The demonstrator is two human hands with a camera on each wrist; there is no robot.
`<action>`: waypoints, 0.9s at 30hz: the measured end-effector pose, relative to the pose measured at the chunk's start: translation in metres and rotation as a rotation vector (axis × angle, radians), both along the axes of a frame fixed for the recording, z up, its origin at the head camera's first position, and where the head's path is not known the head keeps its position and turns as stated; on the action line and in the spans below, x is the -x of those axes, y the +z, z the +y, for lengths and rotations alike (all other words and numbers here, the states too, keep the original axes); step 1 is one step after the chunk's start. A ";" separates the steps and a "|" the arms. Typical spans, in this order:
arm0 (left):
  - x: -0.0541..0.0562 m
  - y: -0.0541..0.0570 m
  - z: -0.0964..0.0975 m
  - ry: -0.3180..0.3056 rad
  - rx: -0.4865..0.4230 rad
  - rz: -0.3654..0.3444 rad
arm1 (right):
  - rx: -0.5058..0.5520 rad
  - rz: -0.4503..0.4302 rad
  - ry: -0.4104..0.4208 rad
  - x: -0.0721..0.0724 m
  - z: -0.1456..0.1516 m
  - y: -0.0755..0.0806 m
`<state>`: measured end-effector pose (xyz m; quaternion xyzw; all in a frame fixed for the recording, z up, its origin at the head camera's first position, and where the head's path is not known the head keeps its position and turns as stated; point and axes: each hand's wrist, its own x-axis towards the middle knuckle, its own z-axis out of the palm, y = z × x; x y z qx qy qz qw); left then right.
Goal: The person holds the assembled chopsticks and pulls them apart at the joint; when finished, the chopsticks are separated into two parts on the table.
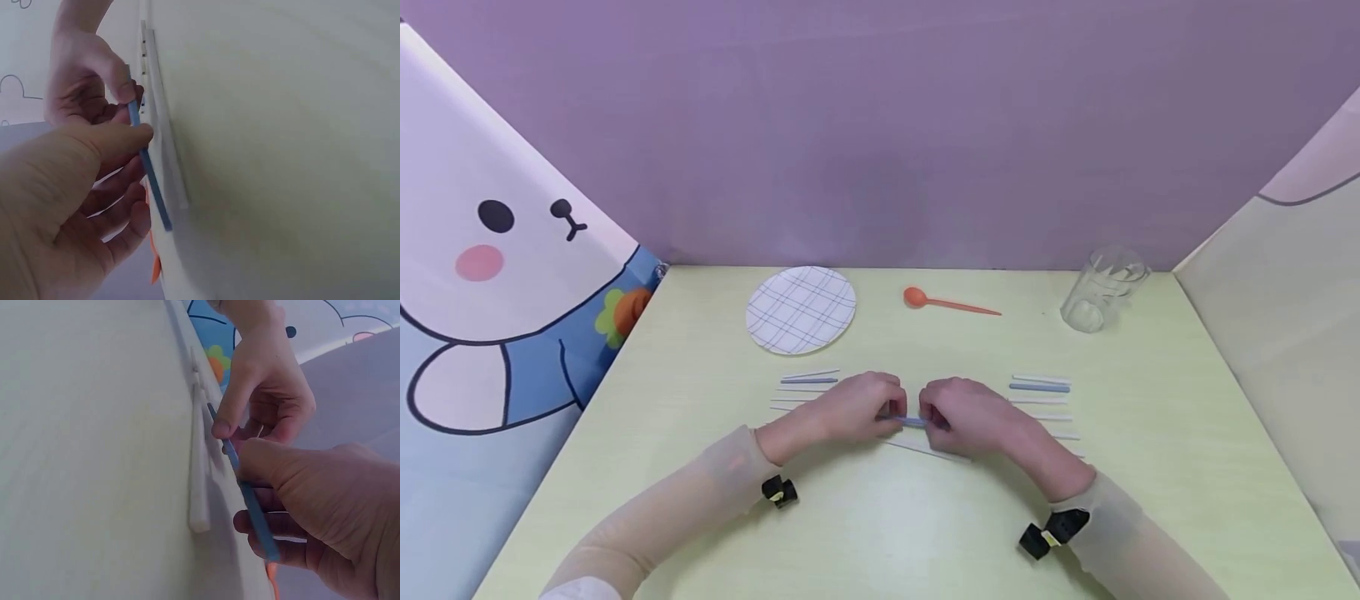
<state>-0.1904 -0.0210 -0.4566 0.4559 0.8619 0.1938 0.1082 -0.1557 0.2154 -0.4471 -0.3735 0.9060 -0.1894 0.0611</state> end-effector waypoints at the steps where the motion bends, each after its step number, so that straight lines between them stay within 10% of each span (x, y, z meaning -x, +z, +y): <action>1: 0.001 0.002 -0.001 0.006 -0.021 0.004 | 0.009 0.019 -0.001 0.001 0.000 0.002; 13: 0.008 0.024 -0.007 0.074 -0.253 0.094 | 0.154 0.128 -0.040 0.009 0.004 0.033; 27: 0.006 0.023 -0.010 0.070 -0.242 0.170 | 0.159 0.143 -0.015 0.008 0.005 0.035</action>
